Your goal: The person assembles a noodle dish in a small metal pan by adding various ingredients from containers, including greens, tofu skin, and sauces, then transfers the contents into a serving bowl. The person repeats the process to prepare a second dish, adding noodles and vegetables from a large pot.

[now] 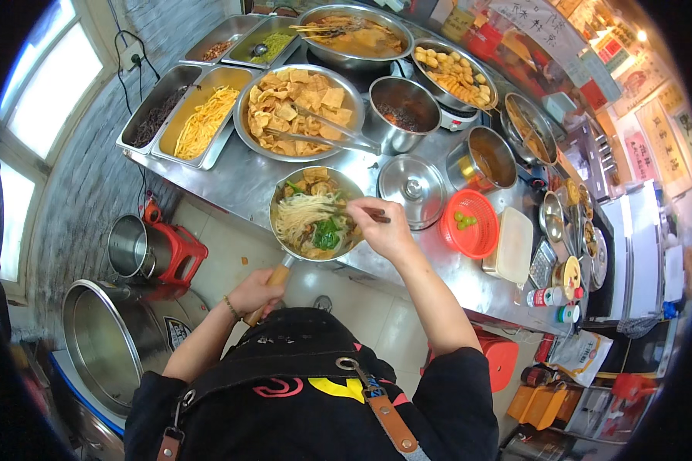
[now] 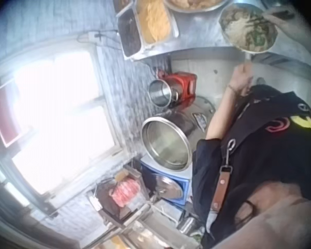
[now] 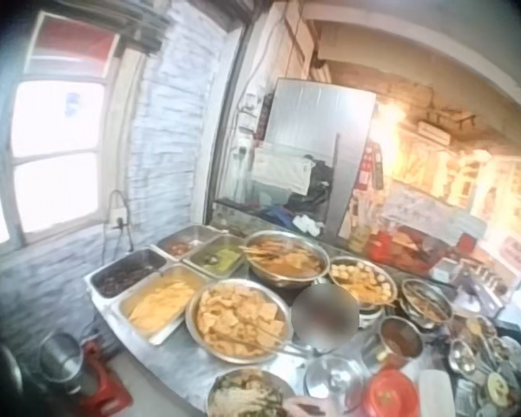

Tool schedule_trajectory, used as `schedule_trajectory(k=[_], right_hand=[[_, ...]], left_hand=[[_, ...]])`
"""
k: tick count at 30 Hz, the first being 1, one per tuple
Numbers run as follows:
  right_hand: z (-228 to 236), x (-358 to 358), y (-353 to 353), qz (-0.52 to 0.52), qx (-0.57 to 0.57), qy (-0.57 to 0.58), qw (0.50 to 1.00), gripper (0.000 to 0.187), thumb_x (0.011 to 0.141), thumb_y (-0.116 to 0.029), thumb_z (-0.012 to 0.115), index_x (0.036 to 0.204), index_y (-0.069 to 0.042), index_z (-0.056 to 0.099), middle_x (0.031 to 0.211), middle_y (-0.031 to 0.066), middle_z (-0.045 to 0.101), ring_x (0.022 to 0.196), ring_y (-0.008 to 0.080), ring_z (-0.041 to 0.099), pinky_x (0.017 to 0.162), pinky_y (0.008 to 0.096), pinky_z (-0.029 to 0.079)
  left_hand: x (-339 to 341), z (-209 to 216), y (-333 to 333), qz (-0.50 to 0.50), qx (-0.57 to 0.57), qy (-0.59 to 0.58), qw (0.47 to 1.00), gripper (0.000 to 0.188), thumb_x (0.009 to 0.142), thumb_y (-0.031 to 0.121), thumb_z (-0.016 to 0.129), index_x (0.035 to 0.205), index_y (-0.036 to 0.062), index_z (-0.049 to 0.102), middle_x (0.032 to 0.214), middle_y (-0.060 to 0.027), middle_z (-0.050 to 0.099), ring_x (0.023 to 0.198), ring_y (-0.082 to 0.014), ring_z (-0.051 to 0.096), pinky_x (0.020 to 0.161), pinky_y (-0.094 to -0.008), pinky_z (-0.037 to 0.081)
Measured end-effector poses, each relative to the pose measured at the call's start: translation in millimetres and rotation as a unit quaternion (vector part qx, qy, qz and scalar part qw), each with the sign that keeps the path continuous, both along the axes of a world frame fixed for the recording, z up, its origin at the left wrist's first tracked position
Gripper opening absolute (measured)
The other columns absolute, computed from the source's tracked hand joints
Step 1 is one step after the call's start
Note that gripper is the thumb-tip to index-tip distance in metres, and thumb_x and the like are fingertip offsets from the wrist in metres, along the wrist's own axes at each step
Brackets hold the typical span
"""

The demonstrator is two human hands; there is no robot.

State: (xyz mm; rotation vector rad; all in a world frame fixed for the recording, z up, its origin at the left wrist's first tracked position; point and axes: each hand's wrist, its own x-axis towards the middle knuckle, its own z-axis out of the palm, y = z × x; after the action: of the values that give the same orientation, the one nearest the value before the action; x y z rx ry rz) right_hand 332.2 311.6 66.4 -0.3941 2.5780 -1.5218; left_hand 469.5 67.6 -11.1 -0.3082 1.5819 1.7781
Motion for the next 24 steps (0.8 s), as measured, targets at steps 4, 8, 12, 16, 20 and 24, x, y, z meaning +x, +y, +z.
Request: schedule_trajectory(k=[4,8,12,16,20,24], right_hand=[[65,21,8,0.104,0.078,0.004,0.992,0.014,0.082,-0.013,0.065,0.091,-0.002,0.07,0.08,0.0099,0.069,0.067,0.016,0.066,0.064,0.0279,0.051],[46,36,-9,0.303,0.146,0.071,0.939,0.012,0.08,-0.007,0.066,0.089,-0.001,0.068,0.079,0.0131,0.067,0.063,0.0241,0.064,0.058,0.0309,0.05],[25,32,-16,0.272,0.095,0.216,0.933,0.01,0.078,-0.004,0.066,0.088,-0.001,0.067,0.076,0.012,0.067,0.062,0.024,0.063,0.055,0.0313,0.05],[28,15,-11,0.193,0.072,0.24,0.949,0.009,0.079,-0.004,0.066,0.088,-0.001,0.067,0.075,0.0119,0.066,0.059,0.0225,0.062,0.052,0.0302,0.048],[8,2,-7,0.117,0.082,0.176,0.974,0.009,0.081,-0.007,0.064,0.087,-0.001,0.067,0.074,0.0134,0.065,0.054,0.0214,0.06,0.052,0.0305,0.047],[5,16,-6,0.096,0.089,0.079,0.988,0.011,0.084,-0.008,0.062,0.089,0.0,0.067,0.075,0.0118,0.067,0.055,0.0176,0.061,0.053,0.0282,0.048]], left_hand=[[5,0,-2,0.009,-0.008,-0.019,1.0,0.011,0.081,0.009,0.054,0.076,0.005,0.045,0.056,-0.0022,0.048,0.041,-0.0108,0.048,0.035,-0.0268,0.041],[-1,2,2,0.0,-0.009,-0.017,1.0,0.011,0.079,0.009,0.054,0.076,0.0043,0.044,0.056,-0.0034,0.049,0.042,-0.012,0.049,0.036,-0.0283,0.042],[1,1,1,0.007,-0.008,-0.019,1.0,0.011,0.079,0.009,0.054,0.077,0.0045,0.044,0.057,-0.0035,0.05,0.042,-0.0121,0.05,0.036,-0.0284,0.042],[2,2,-1,0.012,0.001,-0.018,1.0,0.011,0.079,0.008,0.055,0.077,0.0047,0.044,0.057,-0.0031,0.05,0.042,-0.0116,0.049,0.036,-0.0279,0.041],[2,2,1,0.013,0.007,-0.011,1.0,0.011,0.079,0.008,0.055,0.077,0.0048,0.045,0.057,-0.0026,0.049,0.042,-0.0112,0.049,0.035,-0.0276,0.041],[0,7,-2,0.011,-0.005,-0.015,1.0,0.01,0.079,0.009,0.055,0.076,0.0048,0.045,0.057,-0.0026,0.049,0.041,-0.0114,0.049,0.035,-0.0278,0.041]])
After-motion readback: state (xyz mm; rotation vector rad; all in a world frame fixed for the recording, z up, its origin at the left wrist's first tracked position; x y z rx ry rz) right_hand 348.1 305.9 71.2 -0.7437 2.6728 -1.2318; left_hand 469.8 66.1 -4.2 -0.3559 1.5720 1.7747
